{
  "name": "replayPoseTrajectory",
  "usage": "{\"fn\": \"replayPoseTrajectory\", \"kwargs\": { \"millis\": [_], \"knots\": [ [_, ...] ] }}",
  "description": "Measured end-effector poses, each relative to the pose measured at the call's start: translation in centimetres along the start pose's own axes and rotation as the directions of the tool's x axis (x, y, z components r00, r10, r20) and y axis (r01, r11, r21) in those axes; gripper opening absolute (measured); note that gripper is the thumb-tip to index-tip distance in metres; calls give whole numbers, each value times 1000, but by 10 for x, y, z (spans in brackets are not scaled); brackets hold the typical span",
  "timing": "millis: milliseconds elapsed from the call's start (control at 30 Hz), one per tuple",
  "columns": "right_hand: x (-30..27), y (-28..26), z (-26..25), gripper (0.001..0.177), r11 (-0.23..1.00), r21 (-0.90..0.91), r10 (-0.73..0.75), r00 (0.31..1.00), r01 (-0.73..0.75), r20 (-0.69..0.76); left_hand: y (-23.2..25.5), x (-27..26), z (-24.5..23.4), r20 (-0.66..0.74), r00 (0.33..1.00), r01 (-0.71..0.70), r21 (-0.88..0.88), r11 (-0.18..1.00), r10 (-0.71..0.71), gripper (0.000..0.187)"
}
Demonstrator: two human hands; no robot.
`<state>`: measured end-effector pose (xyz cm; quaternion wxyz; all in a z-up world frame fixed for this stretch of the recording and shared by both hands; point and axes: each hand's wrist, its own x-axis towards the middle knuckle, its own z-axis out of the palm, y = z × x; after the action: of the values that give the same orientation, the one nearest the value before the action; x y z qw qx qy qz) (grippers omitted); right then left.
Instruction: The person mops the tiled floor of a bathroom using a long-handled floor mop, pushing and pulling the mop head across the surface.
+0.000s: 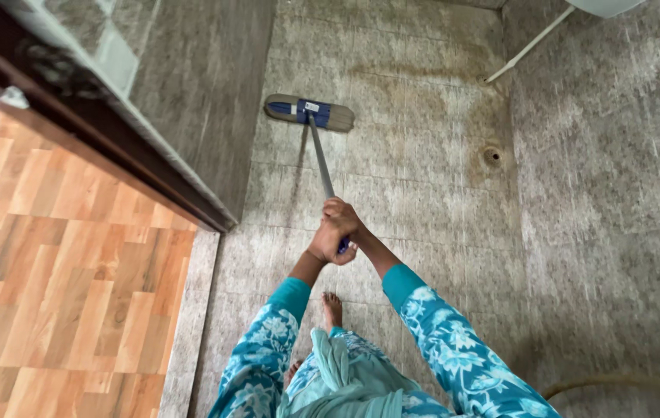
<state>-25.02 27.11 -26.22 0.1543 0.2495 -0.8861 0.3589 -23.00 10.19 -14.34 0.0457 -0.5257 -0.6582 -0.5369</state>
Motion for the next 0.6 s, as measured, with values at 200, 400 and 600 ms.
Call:
{"fn": "replayPoseTrajectory", "kwargs": {
  "millis": [200,400,600],
  "knots": [
    [-62,-119,19,15,995,45,-90,995,92,-32,107,-71,0,43,996,74,-65,995,-72,27],
    [-84,-288,2,20,897,410,199,979,-167,-37,236,-116,-43,-25,992,121,-126,985,-125,30],
    [-86,-360,2,17,786,561,357,931,-260,-69,296,-117,-68,-78,989,104,-198,975,-122,36]
  ]
}}
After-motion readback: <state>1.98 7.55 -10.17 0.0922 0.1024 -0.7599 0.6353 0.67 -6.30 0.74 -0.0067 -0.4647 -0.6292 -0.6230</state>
